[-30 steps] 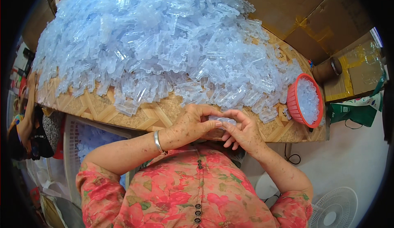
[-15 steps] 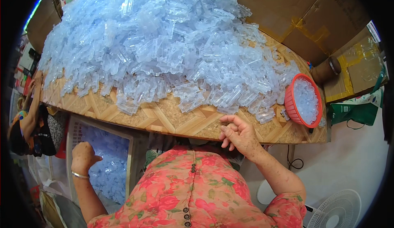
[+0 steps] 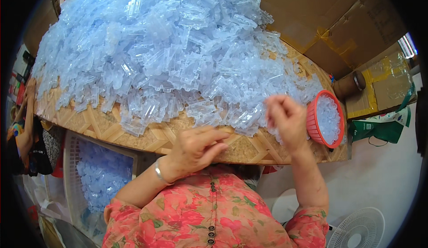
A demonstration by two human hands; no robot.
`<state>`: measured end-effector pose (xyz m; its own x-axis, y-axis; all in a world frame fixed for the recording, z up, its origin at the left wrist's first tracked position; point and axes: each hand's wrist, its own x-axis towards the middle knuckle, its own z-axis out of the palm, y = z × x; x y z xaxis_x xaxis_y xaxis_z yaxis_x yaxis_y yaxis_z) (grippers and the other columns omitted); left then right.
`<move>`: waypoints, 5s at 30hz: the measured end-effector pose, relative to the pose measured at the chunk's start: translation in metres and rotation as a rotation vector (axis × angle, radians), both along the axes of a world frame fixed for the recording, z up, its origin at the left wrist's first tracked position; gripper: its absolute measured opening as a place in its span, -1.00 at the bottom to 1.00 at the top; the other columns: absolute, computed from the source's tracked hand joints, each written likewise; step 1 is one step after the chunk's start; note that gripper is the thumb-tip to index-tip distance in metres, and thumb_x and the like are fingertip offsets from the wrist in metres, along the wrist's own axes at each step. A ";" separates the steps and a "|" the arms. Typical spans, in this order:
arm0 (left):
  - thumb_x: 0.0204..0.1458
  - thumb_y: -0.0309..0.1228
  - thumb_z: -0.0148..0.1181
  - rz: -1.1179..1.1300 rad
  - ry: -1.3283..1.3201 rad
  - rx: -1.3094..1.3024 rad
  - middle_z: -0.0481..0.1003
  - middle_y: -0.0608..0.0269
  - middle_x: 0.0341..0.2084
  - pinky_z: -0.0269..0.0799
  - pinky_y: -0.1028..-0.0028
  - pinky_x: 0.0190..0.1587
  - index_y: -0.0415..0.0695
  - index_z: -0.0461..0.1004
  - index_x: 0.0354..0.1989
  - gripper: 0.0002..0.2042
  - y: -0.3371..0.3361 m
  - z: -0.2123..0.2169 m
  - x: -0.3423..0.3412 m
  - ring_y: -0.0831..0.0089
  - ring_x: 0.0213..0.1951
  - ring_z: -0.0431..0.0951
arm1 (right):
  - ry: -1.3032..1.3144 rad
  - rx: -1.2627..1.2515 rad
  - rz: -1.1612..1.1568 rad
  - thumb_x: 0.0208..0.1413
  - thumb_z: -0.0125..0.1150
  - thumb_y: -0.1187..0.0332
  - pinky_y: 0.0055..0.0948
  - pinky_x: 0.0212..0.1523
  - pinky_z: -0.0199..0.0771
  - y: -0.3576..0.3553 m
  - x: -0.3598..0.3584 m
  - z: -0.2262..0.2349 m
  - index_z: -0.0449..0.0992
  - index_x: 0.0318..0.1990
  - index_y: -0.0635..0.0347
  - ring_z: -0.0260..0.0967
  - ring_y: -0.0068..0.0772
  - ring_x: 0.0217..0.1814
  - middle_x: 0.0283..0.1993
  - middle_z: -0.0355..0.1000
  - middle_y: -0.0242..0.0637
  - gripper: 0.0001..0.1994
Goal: The person sits at a wooden table and repeatedly picks up small, clear plastic components from a large pile. They manipulate the parts by hand, snapping two pieces together to form a single unit, and then place the assembled item into a red basket.
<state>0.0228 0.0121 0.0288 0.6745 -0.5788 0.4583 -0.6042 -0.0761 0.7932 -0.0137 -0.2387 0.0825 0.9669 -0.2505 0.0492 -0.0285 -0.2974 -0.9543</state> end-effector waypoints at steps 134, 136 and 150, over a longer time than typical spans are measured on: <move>0.41 -0.17 -0.04 -0.418 1.224 -0.589 0.33 0.03 0.34 0.35 0.25 0.36 -0.26 -0.04 0.53 -0.35 -0.028 -0.009 -0.031 0.25 0.30 0.44 | -0.178 0.845 0.007 0.32 0.18 -0.03 -0.30 0.18 0.53 0.025 -0.069 -0.059 0.17 0.39 0.46 0.45 -0.15 0.27 0.36 0.33 0.16 -0.25; 0.40 -0.16 -0.03 -0.420 1.232 -0.600 0.32 0.03 0.35 0.36 0.25 0.36 -0.27 -0.03 0.53 -0.35 -0.028 -0.008 -0.031 0.23 0.30 0.45 | -0.180 0.851 -0.015 0.31 0.19 -0.02 -0.31 0.17 0.52 0.025 -0.070 -0.062 0.19 0.38 0.45 0.45 -0.15 0.26 0.35 0.34 0.15 -0.26; 0.41 -0.16 -0.06 -0.344 1.186 -0.557 0.33 0.01 0.35 0.40 0.27 0.30 -0.25 0.02 0.52 -0.38 -0.021 -0.011 -0.028 0.23 0.23 0.50 | -0.336 -0.617 -0.209 -0.01 0.43 0.49 -0.16 0.33 0.37 0.016 -0.039 -0.056 0.48 0.20 0.24 0.31 -0.01 0.39 0.39 0.31 -0.07 -0.46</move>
<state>-0.0051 -0.0093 0.0175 0.6836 -0.7269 -0.0662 0.5359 0.4383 0.7216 -0.0524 -0.2230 0.0262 0.8098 -0.2590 0.5264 0.1214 -0.8038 -0.5823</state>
